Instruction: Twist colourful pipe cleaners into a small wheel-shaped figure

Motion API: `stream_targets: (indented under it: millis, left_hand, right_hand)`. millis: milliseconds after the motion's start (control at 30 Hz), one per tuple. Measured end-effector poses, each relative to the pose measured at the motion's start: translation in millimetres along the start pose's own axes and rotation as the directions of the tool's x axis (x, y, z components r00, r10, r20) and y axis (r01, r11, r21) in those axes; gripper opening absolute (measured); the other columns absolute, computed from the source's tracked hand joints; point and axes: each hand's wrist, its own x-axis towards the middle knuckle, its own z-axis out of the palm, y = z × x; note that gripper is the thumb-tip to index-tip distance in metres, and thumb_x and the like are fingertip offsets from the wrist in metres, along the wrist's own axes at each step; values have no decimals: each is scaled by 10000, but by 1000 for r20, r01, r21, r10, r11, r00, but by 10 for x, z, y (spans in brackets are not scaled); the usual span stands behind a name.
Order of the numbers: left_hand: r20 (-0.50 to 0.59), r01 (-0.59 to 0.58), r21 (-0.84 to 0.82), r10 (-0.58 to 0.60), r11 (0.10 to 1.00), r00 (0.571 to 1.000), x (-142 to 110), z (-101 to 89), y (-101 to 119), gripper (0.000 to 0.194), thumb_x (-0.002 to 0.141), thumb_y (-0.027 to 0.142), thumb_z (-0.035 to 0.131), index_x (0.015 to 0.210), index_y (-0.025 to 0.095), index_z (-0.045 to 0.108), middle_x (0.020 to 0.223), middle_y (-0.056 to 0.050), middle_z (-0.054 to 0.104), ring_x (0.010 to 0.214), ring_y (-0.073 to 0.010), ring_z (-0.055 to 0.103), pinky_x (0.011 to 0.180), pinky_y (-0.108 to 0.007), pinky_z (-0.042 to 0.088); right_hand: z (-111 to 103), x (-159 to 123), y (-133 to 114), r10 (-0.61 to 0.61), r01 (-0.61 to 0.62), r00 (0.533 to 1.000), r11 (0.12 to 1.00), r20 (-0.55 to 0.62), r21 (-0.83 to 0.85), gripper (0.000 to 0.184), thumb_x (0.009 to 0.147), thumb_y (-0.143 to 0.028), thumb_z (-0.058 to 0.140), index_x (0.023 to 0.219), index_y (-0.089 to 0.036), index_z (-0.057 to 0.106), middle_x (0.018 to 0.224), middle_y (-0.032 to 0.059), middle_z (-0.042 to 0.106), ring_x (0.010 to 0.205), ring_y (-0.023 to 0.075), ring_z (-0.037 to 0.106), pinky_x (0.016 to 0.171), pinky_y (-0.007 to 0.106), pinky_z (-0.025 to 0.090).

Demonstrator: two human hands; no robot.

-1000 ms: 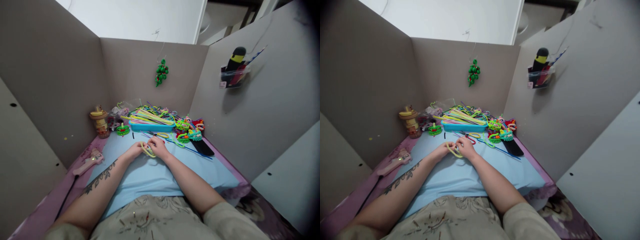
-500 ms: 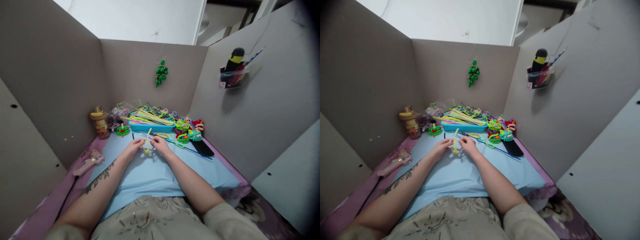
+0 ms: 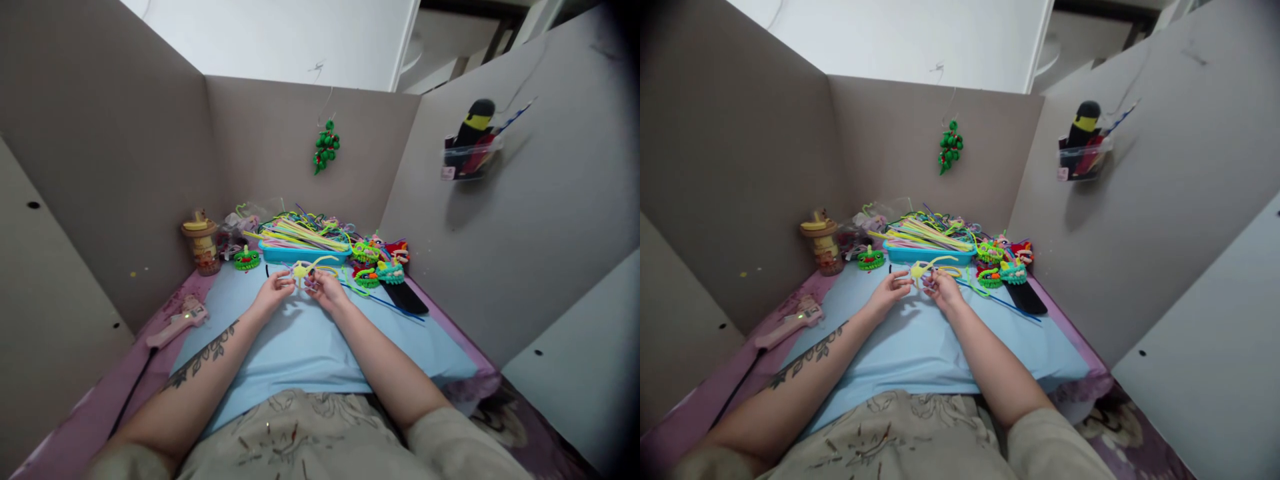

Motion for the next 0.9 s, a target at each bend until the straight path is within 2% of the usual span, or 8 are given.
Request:
stream_targets:
  millis: [100, 167, 333, 467, 600, 667, 800, 900]
  left_hand:
    - [-5, 19, -6, -19, 1000, 1000, -10, -11, 27, 697, 538, 374, 772, 1149, 175, 501, 818, -40, 657, 604, -111, 554, 461, -196, 290]
    - [-24, 27, -11, -27, 1000, 999, -9, -29, 36, 688, 566, 383, 754, 1174, 190, 497, 748, -9, 639, 574, -99, 533, 446, -188, 266]
    - [-97, -12, -51, 7, 999, 995, 2, -44, 39, 653, 564, 351, 756, 1141, 170, 507, 692, 21, 596, 507, -63, 460, 441, -178, 265]
    - [-127, -85, -42, 79, 995, 989, 14, -32, 29, 610, 553, 337, 754, 1080, 146, 514, 679, 24, 594, 509, -66, 471, 481, -189, 327]
    - [-134, -174, 28, 176, 984, 975, 10, -24, 23, 520, 583, 324, 727, 1023, 142, 520, 659, 22, 591, 560, -94, 520, 552, -214, 391]
    - [-137, -189, 78, 199, 979, 970, 3, -22, 26, 490, 599, 326, 712, 1013, 144, 520, 673, 11, 599, 574, -108, 538, 566, -229, 408]
    - [-159, -207, 144, 229, 968, 960, -5, -27, 31, 459, 607, 337, 702, 986, 148, 524, 686, 0, 609, 586, -124, 555, 576, -242, 415]
    - [-171, -211, 166, 239, 963, 956, 1, -31, 24, 437, 595, 342, 708, 948, 155, 530, 680, 0, 610, 588, -130, 565, 581, -245, 412]
  right_hand:
    - [0, -16, 32, -10, 11, 994, 1000, 107, -10, 194, 613, -235, 665, 689, -194, 491, 650, -22, 581, 611, 130, 574, 592, 297, 488]
    - [-2, -29, 53, -4, 16, 986, 997, 164, -77, 228, 581, -264, 697, 671, -187, 502, 669, -21, 582, 621, 121, 563, 600, 286, 484]
    - [18, -39, 121, -31, 83, 979, 962, 199, -259, 216, 571, -289, 682, 682, -182, 532, 692, -21, 559, 643, 115, 535, 564, 241, 447]
    - [22, 1, 168, -193, 232, 971, 905, 142, -355, 312, 543, -234, 656, 829, -196, 538, 732, -32, 543, 614, 109, 509, 537, 227, 409]
    - [9, 6, 154, -375, 417, 909, 815, 181, -403, 353, 549, -209, 648, 882, -197, 535, 753, -28, 542, 673, 123, 509, 620, 248, 419]
    - [19, -24, 132, -378, 453, 891, 787, 251, -419, 330, 574, -223, 657, 885, -196, 552, 733, -27, 544, 670, 127, 510, 632, 253, 414]
    - [80, -103, 104, -329, 464, 866, 810, 376, -359, 313, 634, -274, 667, 920, -201, 563, 678, -37, 537, 615, 117, 503, 618, 252, 402]
    - [117, -133, 98, -334, 466, 860, 823, 386, -325, 284, 654, -331, 669, 885, -198, 572, 717, -16, 567, 642, 125, 519, 636, 259, 414]
